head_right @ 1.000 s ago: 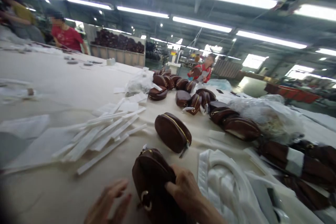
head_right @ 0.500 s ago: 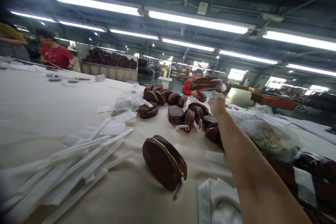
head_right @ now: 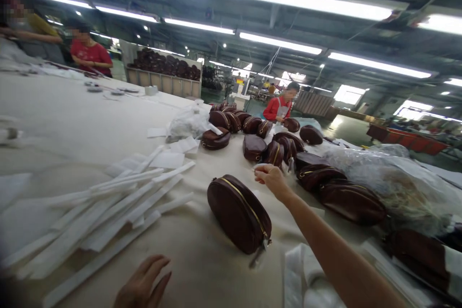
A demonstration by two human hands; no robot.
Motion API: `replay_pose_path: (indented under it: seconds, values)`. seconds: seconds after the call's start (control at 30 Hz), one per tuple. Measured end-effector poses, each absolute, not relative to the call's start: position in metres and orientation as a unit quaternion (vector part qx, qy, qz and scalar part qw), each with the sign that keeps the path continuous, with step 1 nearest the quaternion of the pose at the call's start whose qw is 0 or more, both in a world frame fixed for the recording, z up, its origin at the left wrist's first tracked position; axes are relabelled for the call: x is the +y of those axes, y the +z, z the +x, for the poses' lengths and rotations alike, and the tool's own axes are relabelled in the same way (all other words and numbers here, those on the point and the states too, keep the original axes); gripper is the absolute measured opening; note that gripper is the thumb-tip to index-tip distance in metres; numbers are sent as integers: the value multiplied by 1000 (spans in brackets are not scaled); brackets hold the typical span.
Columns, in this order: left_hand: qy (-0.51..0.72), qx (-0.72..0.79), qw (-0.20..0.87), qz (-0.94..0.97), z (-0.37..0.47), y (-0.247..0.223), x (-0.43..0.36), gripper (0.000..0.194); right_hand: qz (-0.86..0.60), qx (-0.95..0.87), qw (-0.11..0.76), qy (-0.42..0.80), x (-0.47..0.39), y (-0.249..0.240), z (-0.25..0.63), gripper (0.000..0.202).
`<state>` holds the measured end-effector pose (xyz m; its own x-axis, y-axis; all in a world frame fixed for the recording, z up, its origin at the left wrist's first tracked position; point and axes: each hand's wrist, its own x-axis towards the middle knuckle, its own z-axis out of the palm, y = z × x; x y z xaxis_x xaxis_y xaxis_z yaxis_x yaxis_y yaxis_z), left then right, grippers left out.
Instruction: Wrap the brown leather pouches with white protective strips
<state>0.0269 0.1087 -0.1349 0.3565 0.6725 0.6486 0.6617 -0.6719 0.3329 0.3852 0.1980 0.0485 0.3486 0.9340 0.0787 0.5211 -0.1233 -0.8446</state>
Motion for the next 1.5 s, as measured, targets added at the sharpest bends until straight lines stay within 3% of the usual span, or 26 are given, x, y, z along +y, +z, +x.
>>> replay_pose_path:
  seconds: [0.13, 0.4, 0.57, 0.83, 0.97, 1.1, 1.23, 1.37, 1.5]
  values:
    - [392, 412, 85, 818, 70, -115, 129, 21, -699, -586, 343, 225, 212, 43, 366, 17]
    - [357, 424, 172, 814, 79, -135, 132, 18, -702, -683, 176, 100, 256, 37, 331, 14]
    - [350, 425, 175, 816, 82, -139, 132, 16, -620, -775, 86, 84, 292, 13, 248, 19]
    - [366, 415, 103, 827, 91, -159, 135, 14, -574, -817, -3, 56, 346, -48, 149, 54]
    - [389, 407, 66, 824, 98, -171, 139, 13, -574, -816, -34, 64, 352, -66, 135, 45]
    - [347, 412, 109, 835, 97, -167, 135, 14, -541, -834, -47, 94, 326, -62, 117, 38]
    - [286, 440, 168, 835, 89, -153, 131, 16, -514, -849, -20, 117, 281, -22, 133, 58]
    - [284, 435, 192, 833, 83, -142, 133, 17, -579, -810, 89, 34, 221, 25, 214, 51]
    - [311, 422, 172, 834, 81, -135, 135, 15, -700, -700, 129, -55, 161, 24, 299, 62]
